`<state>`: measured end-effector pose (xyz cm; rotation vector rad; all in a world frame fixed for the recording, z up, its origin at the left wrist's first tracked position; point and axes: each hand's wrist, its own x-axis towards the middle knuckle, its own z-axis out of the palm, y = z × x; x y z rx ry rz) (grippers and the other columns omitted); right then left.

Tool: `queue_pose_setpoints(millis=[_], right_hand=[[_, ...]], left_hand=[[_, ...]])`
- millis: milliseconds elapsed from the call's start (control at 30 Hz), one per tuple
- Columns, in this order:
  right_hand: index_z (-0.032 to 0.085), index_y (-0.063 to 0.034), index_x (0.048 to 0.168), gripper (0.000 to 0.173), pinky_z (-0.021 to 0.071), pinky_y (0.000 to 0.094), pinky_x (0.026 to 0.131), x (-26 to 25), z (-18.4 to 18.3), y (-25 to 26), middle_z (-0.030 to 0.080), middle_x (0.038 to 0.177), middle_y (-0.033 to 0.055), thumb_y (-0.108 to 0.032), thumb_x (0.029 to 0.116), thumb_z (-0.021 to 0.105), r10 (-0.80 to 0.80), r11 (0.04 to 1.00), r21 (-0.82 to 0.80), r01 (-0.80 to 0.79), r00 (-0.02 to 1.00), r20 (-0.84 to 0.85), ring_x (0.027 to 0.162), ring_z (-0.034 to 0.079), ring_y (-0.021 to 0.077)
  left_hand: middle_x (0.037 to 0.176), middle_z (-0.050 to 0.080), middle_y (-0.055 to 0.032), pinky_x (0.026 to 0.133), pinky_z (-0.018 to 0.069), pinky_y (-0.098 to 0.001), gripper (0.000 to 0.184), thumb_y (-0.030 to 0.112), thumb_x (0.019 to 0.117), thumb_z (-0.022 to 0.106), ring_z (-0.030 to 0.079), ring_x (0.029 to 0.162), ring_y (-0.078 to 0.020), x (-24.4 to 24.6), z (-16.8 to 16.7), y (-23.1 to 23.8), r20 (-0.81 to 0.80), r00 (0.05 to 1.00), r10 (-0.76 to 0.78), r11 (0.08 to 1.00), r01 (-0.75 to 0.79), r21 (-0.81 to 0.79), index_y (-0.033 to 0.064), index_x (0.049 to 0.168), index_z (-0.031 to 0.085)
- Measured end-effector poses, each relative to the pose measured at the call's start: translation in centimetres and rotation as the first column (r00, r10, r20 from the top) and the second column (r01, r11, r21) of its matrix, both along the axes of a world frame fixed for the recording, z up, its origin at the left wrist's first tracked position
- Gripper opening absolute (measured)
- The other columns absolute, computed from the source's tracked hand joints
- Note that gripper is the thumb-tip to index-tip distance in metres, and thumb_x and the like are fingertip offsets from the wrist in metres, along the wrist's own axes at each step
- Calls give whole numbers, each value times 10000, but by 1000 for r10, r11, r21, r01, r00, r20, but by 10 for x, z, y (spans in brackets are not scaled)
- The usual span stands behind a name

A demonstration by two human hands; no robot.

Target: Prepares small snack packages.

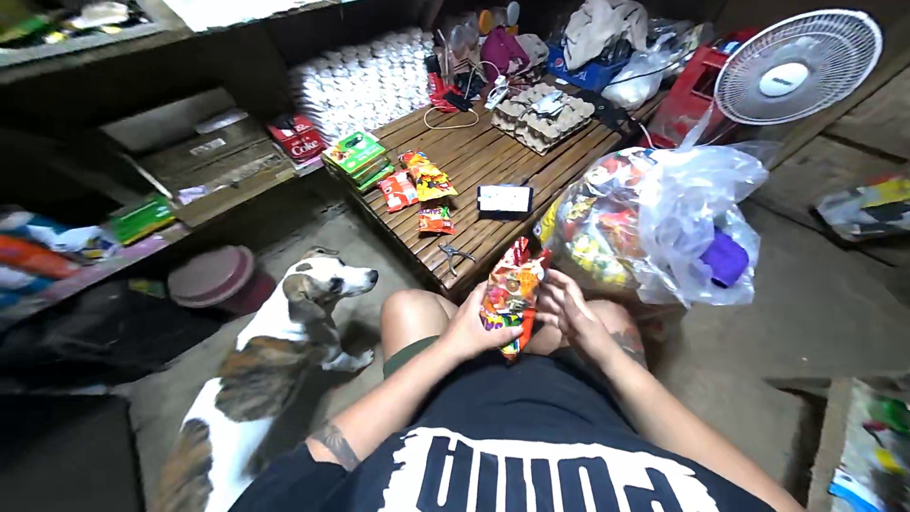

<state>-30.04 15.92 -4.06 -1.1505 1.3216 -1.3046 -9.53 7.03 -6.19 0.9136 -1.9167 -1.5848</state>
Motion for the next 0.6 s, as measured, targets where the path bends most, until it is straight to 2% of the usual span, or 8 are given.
queue_pose_setpoints(millis=[67,100,200,267,333,400,500,600], right_hand=[[-52,59,1567,1353,511,317,1060,13,-2,1,405,1550,152,-732,768,700,58,997,52,-61,997,60,1337,529,125],[-93,74,1556,1389,500,281,1071,19,-3,2,413,1539,162,-629,741,785,30,998,60,-35,997,74,1330,532,102],[136,49,1523,1100,587,303,958,32,-4,-1,614,1283,141,-208,751,876,-201,975,135,176,958,203,1115,673,129],[239,30,1489,937,622,365,909,31,-4,-5,664,1197,166,-56,778,845,-286,955,161,248,912,295,1036,716,203],[334,43,1437,802,633,393,886,26,-5,-6,686,1154,185,-17,801,818,-327,944,158,290,883,336,1000,730,242],[449,70,1337,613,636,399,866,22,-3,-7,712,1078,190,-2,830,787,-366,930,135,341,848,383,950,739,252],[504,62,1282,429,631,399,851,22,0,-7,720,1024,176,-12,915,714,-451,888,150,434,760,469,915,738,241],[506,35,1301,352,619,412,858,21,-2,-9,703,1050,178,-48,986,638,-507,851,215,479,646,570,936,724,243]], left_hand=[[1439,528,-235,1090,475,-431,998,446,775,835,580,1278,-273,-2,3,0,132,991,33,975,-3,-221,-39,1515,373],[1381,564,-249,1042,506,-477,950,456,788,824,610,1227,-318,-4,2,3,168,984,51,934,12,-356,-22,1500,416],[1193,646,-219,855,584,-520,944,443,766,841,679,1034,-344,-15,-9,11,133,988,79,756,28,-654,24,1507,433],[1215,639,-237,846,589,-517,1030,526,771,824,681,1034,-343,-18,-17,17,97,994,57,713,28,-701,-23,1522,383],[1340,597,-258,949,568,-499,1146,591,785,796,663,1151,-316,-15,-20,20,98,995,17,797,46,-603,-72,1556,267],[1376,589,-217,1039,535,-420,1182,552,787,818,637,1212,-224,-12,-20,16,27,999,-41,935,48,-351,-57,1579,187],[1261,637,-148,916,585,-317,998,383,815,815,669,1083,-151,-11,-19,11,-217,976,-26,997,41,61,-66,1526,276],[1268,625,-151,831,631,-397,900,333,868,763,704,1029,-225,-10,-19,12,-335,942,25,910,117,397,-32,1512,251]])
